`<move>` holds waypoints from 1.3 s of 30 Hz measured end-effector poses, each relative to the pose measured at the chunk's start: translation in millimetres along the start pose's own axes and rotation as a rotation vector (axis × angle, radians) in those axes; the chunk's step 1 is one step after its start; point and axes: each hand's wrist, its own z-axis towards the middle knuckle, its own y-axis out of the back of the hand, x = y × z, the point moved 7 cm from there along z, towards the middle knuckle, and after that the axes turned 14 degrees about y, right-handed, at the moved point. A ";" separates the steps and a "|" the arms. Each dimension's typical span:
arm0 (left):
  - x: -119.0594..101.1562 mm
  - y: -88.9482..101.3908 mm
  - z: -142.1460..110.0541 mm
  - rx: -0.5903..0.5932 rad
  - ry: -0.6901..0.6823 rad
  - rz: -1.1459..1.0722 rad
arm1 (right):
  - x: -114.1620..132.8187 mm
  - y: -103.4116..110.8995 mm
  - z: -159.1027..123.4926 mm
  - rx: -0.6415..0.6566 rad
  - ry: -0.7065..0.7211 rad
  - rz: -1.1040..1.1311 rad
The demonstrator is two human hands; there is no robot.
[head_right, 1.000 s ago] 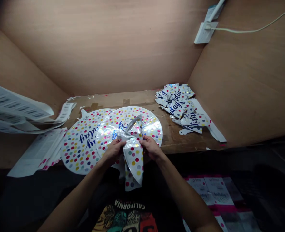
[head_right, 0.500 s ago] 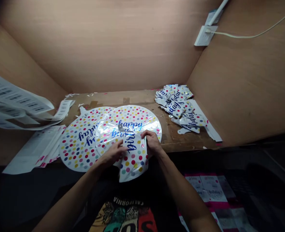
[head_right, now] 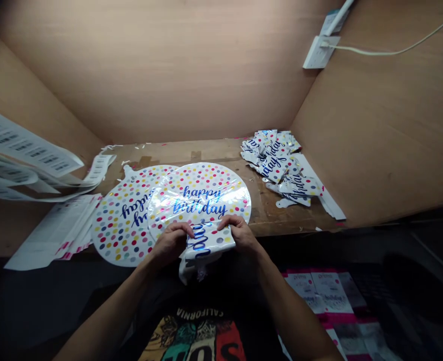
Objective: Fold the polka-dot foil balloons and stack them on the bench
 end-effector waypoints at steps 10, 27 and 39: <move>-37.7 -41.3 -8.3 -0.108 -0.547 0.799 | -9.9 1.4 12.1 -0.062 -0.222 0.089; -9.5 15.1 13.8 -0.031 -0.394 1.517 | 108.6 274.5 70.0 -0.241 -0.258 -1.902; -48.4 22.6 41.2 -0.048 -0.188 1.157 | 43.7 32.1 39.3 0.481 0.356 -1.375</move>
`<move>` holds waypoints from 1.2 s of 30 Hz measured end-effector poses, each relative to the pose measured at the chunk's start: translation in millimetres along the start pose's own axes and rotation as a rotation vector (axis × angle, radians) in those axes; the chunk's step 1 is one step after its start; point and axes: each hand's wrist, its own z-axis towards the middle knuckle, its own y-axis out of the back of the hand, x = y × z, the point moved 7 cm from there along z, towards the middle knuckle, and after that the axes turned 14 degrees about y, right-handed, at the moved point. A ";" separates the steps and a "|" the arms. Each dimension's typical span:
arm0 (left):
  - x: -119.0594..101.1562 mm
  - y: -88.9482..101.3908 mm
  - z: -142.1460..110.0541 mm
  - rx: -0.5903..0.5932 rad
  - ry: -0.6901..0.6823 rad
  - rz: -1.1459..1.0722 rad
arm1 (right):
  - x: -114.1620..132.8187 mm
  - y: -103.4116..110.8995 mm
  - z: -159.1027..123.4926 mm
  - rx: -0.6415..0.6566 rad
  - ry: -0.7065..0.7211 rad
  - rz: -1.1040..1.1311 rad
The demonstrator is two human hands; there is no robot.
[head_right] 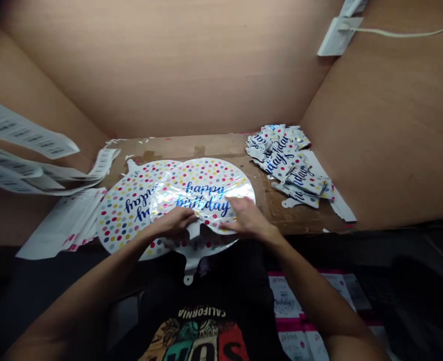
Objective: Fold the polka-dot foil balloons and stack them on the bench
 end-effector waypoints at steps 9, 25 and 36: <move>-55.6 95.1 0.9 -0.900 -0.008 0.345 | -44.4 7.2 128.3 0.102 -0.302 0.092; 52.3 49.4 67.6 -0.652 0.272 0.439 | -124.2 25.0 67.1 0.050 -0.704 -0.132; 31.0 65.6 83.9 -0.576 0.366 0.376 | -99.6 31.6 -90.4 0.005 -0.701 -0.539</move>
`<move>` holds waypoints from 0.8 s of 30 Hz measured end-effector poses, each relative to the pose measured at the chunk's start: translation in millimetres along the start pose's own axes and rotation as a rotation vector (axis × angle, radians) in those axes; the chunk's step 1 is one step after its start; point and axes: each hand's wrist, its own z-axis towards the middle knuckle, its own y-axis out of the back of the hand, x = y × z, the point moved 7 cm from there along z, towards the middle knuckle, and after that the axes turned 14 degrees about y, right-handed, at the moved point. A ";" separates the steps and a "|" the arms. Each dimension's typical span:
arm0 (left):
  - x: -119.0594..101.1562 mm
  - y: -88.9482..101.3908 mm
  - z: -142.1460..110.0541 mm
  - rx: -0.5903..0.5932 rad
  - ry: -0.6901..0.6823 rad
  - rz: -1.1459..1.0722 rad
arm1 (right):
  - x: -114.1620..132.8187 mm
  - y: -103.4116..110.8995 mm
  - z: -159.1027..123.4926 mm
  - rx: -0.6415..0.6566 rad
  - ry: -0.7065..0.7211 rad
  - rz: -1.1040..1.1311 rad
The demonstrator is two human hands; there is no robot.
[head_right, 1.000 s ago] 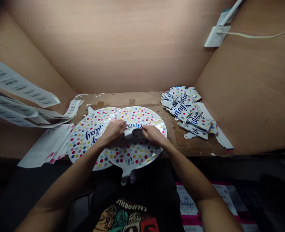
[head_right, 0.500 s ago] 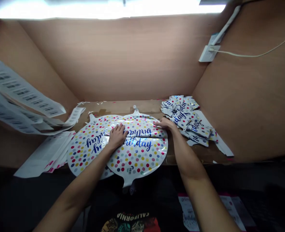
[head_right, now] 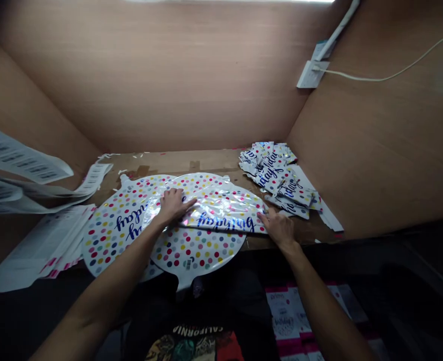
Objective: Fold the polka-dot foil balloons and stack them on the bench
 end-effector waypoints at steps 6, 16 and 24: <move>-55.5 -18.4 -4.2 0.491 -0.040 0.037 | 7.5 -10.1 -28.1 -0.008 -0.022 0.042; -63.5 103.0 -93.2 -0.066 -0.820 -0.148 | 51.3 135.3 57.1 -0.326 0.577 0.335; 47.4 56.8 -174.3 -0.203 -0.969 -0.047 | 134.8 68.9 -51.5 -0.412 1.140 0.400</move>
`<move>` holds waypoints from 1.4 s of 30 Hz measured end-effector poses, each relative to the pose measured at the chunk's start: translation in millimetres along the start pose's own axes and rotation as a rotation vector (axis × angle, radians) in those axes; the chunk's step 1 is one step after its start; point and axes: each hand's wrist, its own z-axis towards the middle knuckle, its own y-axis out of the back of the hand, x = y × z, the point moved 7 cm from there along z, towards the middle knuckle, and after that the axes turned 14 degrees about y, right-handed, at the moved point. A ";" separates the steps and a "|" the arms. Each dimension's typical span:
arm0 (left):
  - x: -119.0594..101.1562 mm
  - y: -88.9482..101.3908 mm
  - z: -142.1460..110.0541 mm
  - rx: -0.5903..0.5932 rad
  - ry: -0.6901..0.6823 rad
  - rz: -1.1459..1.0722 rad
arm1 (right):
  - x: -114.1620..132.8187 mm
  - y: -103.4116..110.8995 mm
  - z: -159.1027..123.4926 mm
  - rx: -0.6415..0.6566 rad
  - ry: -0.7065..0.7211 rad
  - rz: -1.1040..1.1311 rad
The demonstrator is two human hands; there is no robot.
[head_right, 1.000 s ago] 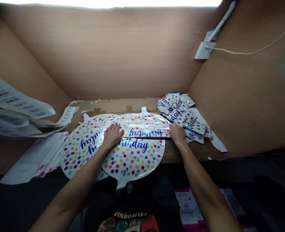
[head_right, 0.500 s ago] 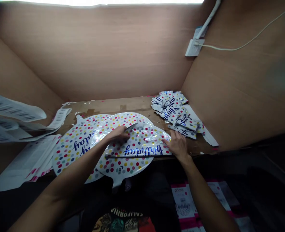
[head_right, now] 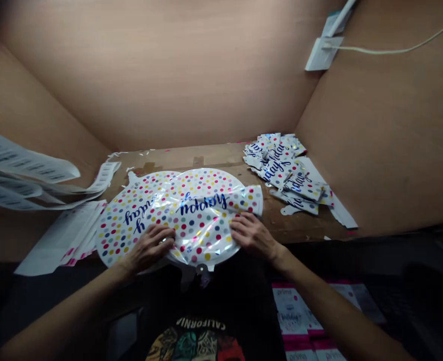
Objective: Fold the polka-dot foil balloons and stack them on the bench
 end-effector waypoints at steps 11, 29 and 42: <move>69.5 -53.8 4.1 0.617 0.807 -0.031 | -60.1 -55.0 -41.8 0.267 -0.772 -0.047; -7.3 -59.7 97.2 0.364 0.925 -1.398 | -31.1 -82.3 -18.7 -0.670 -1.175 1.057; -8.3 -81.0 54.3 0.048 1.120 -1.756 | -40.8 -65.7 13.0 -0.802 -0.797 1.214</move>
